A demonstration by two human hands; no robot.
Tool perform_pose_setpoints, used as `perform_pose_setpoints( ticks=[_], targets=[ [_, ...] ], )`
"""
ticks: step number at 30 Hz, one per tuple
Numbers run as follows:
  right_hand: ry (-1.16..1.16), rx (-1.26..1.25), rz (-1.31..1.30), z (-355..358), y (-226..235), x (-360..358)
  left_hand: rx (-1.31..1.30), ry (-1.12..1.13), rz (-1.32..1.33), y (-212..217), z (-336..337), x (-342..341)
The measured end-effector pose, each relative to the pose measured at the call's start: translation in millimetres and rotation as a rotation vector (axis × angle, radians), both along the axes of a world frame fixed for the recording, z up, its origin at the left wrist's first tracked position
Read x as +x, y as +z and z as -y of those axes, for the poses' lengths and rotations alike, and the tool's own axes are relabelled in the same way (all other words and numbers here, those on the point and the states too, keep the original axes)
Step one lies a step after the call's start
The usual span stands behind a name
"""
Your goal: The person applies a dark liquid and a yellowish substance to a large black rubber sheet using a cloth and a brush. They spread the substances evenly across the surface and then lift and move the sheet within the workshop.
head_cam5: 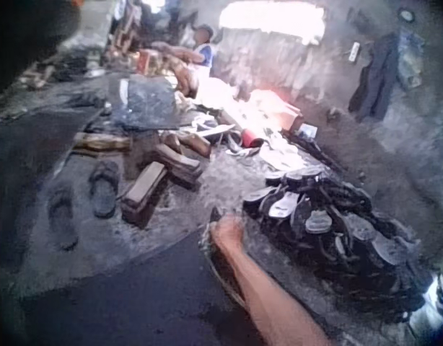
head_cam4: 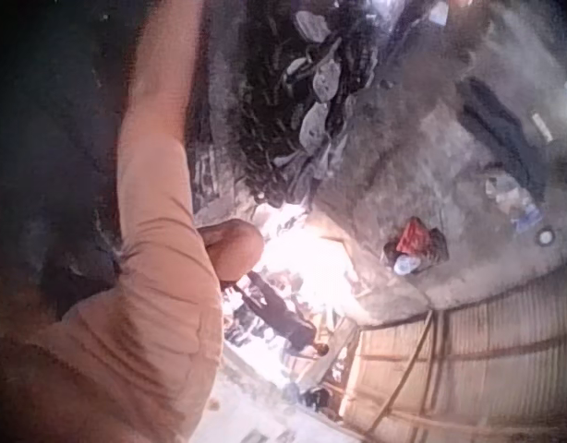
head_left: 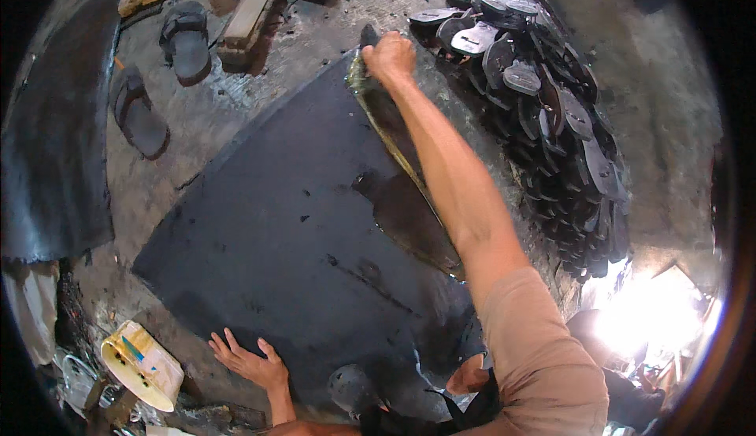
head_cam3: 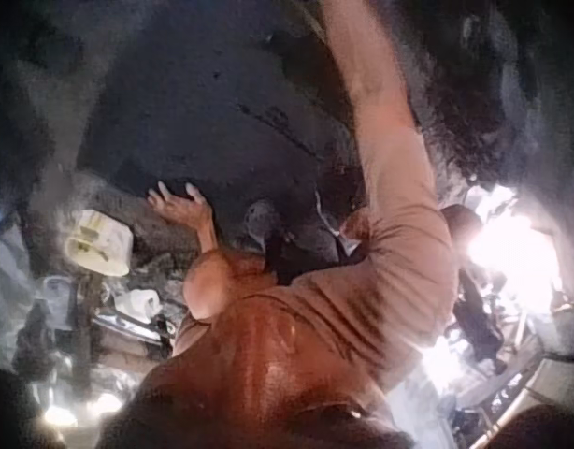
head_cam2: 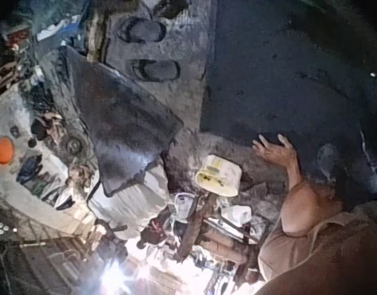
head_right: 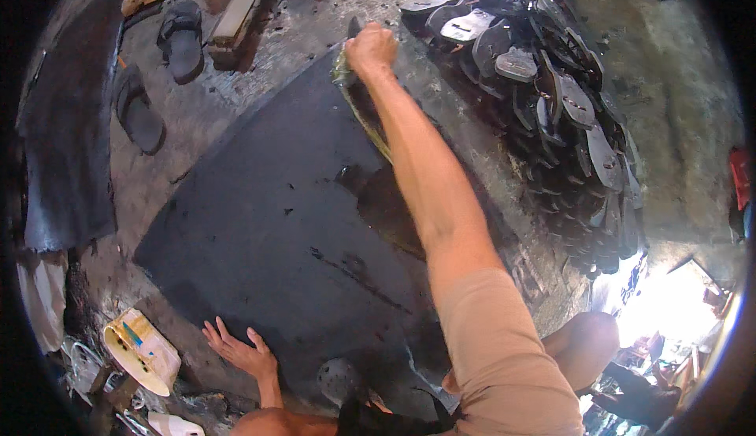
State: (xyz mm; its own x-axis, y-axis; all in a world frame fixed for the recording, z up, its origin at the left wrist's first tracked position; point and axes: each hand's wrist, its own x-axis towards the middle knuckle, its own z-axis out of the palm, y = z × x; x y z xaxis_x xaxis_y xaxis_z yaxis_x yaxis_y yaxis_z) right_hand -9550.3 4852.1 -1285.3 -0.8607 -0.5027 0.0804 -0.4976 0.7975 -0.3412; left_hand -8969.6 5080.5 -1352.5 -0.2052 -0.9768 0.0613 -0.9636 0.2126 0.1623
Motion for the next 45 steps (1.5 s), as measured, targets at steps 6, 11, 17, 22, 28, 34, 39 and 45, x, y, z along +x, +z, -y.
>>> perform_pose_setpoints(
  ticks=[6,11,17,22,28,34,39,45],
  targets=[
    [0.436,0.292,-0.088,-6.3,11.2,22.8,-0.02,0.001,-0.02,6.0,5.1,-9.2],
    [1.053,0.056,-0.148,-23.6,-1.9,-22.6,-0.036,-0.05,0.002,0.1,1.4,-9.8],
    [1.111,0.191,-0.023,-161.5,0.5,-40.2,-0.115,-0.079,0.014,-9.7,-1.5,-1.7],
    [0.967,0.174,0.078,-371.5,0.1,-34.8,-0.179,-0.116,0.012,-17.8,-2.6,0.4],
    [0.69,0.247,0.185,-557.5,21.5,-34.9,-0.234,-0.12,0.02,-25.4,-3.4,2.5],
    [0.128,0.008,0.024,-636.9,9.0,37.1,-0.283,-0.127,-0.044,-34.1,-4.8,8.5],
    [-0.18,0.001,0.058,-619.3,-16.4,159.3,-0.22,-0.144,-0.083,-33.2,-2.4,20.2],
    [-0.855,0.172,0.087,-607.7,7.9,101.5,-0.046,-0.127,-0.297,-22.3,-4.9,39.9]
  ],
)
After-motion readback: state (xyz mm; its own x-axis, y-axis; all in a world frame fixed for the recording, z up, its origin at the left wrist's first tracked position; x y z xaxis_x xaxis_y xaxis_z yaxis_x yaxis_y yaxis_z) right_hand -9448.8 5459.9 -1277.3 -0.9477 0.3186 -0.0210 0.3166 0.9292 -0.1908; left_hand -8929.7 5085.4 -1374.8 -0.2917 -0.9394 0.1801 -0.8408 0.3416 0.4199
